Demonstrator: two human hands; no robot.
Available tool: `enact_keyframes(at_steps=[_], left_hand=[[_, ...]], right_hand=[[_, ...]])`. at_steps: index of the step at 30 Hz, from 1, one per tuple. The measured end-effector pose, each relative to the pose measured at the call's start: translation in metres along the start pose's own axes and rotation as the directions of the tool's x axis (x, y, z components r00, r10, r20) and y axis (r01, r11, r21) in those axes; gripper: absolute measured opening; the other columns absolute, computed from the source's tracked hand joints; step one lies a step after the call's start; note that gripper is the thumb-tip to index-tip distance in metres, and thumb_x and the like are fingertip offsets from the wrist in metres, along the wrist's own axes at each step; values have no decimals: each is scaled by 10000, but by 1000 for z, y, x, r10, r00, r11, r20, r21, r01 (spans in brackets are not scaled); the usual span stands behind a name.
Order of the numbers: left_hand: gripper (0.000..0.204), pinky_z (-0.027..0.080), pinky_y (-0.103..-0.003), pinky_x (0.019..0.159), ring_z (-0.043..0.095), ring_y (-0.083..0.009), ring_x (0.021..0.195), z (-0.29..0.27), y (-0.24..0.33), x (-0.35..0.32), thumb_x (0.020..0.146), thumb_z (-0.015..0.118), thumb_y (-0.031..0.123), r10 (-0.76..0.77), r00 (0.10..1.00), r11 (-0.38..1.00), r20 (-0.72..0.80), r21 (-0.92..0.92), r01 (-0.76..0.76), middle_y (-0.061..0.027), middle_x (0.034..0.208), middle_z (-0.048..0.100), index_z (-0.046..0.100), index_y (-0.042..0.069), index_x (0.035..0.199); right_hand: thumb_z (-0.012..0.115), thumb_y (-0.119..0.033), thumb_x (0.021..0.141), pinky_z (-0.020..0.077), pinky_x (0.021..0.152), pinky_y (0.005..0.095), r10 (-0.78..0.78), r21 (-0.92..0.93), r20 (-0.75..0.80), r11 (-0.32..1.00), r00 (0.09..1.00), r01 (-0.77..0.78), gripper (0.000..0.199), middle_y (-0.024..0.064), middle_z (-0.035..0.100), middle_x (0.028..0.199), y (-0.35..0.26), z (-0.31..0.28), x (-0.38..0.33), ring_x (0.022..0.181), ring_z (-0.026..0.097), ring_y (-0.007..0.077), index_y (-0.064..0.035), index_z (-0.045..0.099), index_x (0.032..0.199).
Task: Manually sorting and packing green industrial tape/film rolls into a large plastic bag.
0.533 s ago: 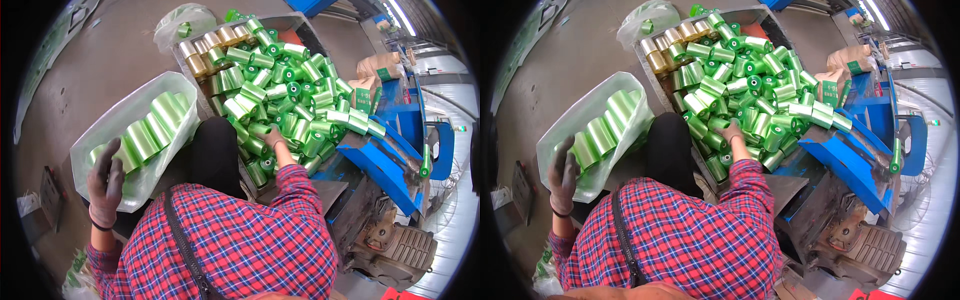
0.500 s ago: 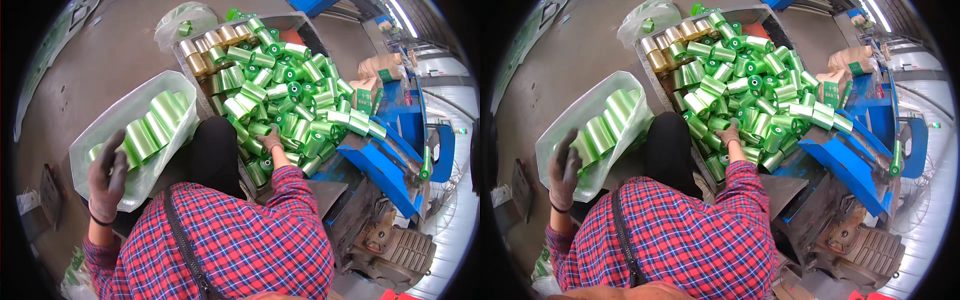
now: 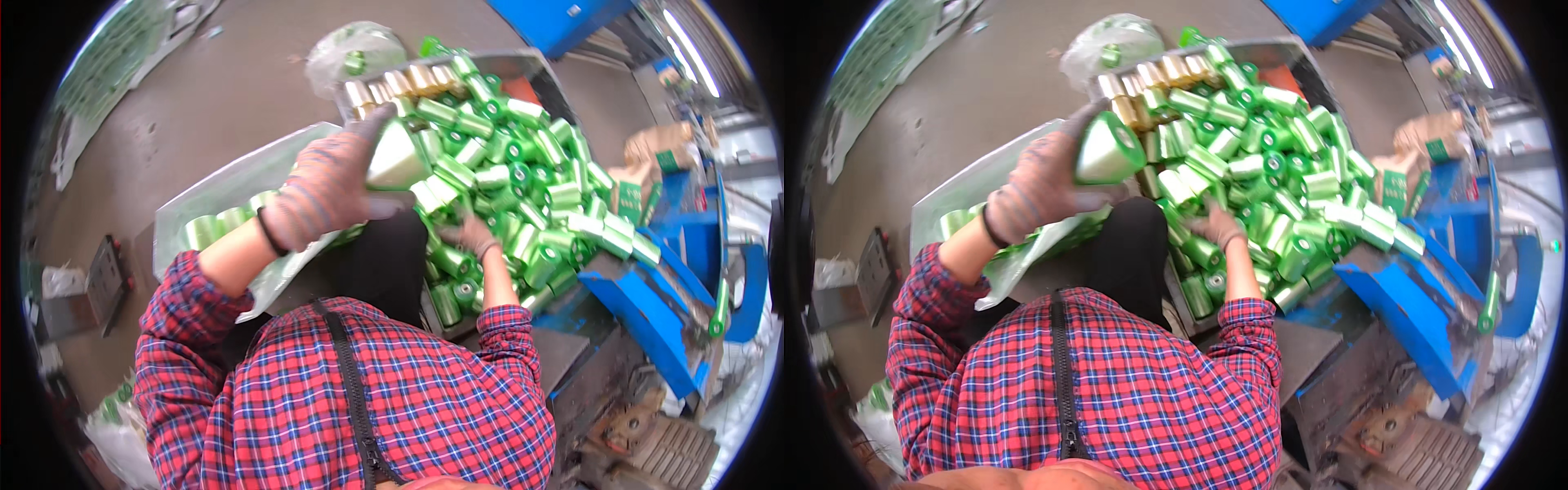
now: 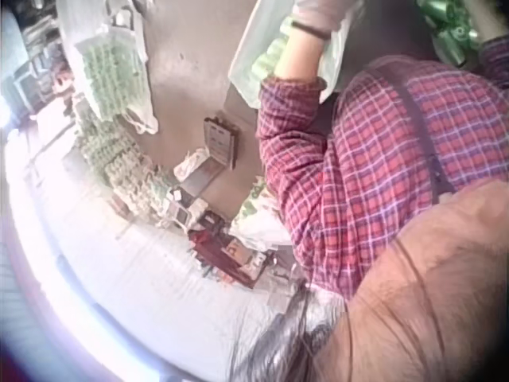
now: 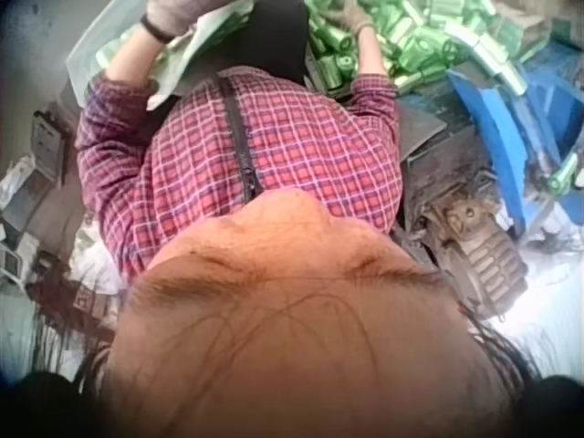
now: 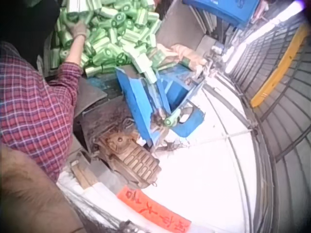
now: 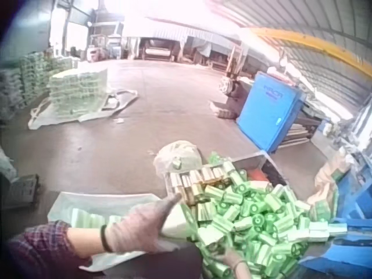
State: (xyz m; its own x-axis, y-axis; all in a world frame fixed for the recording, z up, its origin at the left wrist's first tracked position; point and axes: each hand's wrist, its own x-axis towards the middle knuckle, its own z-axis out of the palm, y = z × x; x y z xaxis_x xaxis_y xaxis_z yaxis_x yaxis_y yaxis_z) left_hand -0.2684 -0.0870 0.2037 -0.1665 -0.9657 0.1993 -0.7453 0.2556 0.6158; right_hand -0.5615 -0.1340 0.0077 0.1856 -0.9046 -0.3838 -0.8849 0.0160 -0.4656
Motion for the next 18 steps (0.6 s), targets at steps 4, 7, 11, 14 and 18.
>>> enact_keyframes(at_steps=[4,7,11,14,18], left_hand=[[846,439,-362,846,579,-307,947,-56,-68,-56,542,765,347,-302,947,947,108,-81,312,-195,1003,589,403,12,1229],[812,460,-357,802,581,-282,938,-62,-106,-88,574,749,422,-568,773,790,283,-77,609,-197,991,591,436,-28,1173],[663,462,-376,795,585,-312,889,-16,-132,-98,779,599,392,-683,715,683,148,-218,698,-202,988,586,364,-36,1228],[781,450,-404,810,575,-402,907,8,-138,-90,846,378,544,-700,712,715,56,49,698,-280,988,575,217,-65,1308],[839,458,-417,786,589,-368,911,-6,-122,-97,845,368,540,-670,726,736,154,262,624,-264,960,596,73,-60,1352]], right_hand=[[721,-437,569,467,821,420,495,-652,239,719,836,-239,691,167,569,1088,31,55,-4,1023,558,299,-66,505,1110],[739,-473,571,478,758,320,482,-462,294,828,825,-319,641,148,621,988,35,44,-6,893,607,222,-14,617,1002],[727,-438,613,487,676,321,433,46,212,891,876,-452,624,163,618,937,25,-6,-35,798,608,229,28,593,1006],[686,-349,696,495,625,312,219,822,125,523,968,-225,575,135,614,906,1,-21,-88,804,613,251,43,521,1083],[585,-551,742,491,733,427,-426,994,39,112,904,10,770,151,559,1039,-78,-30,-130,893,576,301,-17,379,1258]])
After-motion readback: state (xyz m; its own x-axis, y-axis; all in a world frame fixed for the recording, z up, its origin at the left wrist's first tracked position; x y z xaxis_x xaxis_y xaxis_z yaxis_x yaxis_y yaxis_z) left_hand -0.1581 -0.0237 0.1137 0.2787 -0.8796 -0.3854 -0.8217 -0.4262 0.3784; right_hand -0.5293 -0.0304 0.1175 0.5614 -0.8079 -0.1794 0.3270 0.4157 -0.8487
